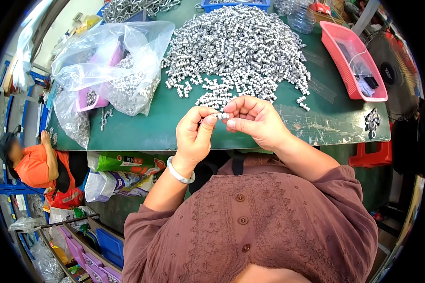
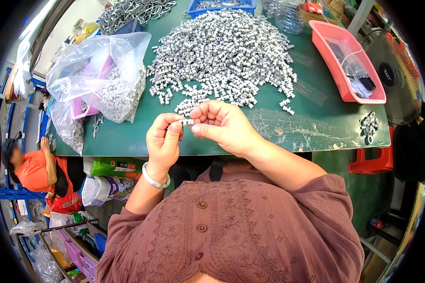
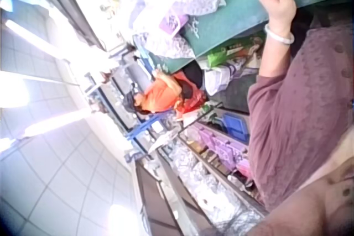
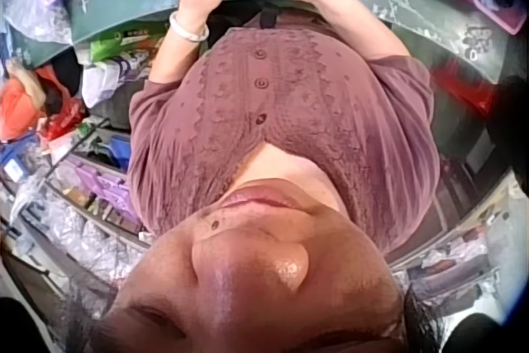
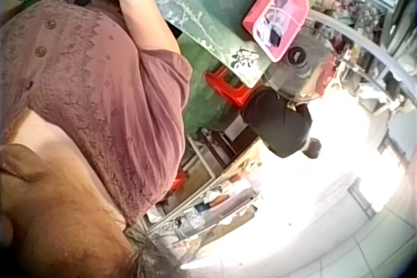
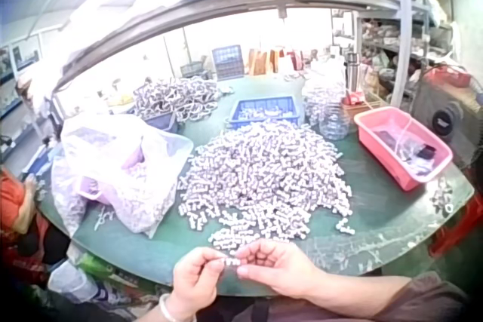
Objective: The person sorts through a pile of metal hardware components by hand on a green workbench, picking up individual pieces to group them together.
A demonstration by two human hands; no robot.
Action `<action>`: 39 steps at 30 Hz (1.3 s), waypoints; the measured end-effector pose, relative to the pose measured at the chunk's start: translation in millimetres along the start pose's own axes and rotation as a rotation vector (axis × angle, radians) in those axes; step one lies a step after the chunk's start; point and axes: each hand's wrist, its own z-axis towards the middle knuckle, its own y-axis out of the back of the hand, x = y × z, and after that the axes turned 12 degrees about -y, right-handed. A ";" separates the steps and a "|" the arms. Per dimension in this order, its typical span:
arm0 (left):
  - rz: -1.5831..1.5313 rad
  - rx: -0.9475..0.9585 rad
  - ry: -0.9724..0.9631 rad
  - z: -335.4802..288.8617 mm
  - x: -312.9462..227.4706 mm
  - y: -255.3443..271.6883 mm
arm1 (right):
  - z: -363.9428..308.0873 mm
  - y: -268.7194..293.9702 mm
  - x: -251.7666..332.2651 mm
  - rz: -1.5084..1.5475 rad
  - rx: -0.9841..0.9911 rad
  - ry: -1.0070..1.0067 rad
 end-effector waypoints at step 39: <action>-0.485 -0.120 0.432 -0.8 -2.8 -12.5 | -4.4 -4.4 3.8 -0.088 -0.029 0.095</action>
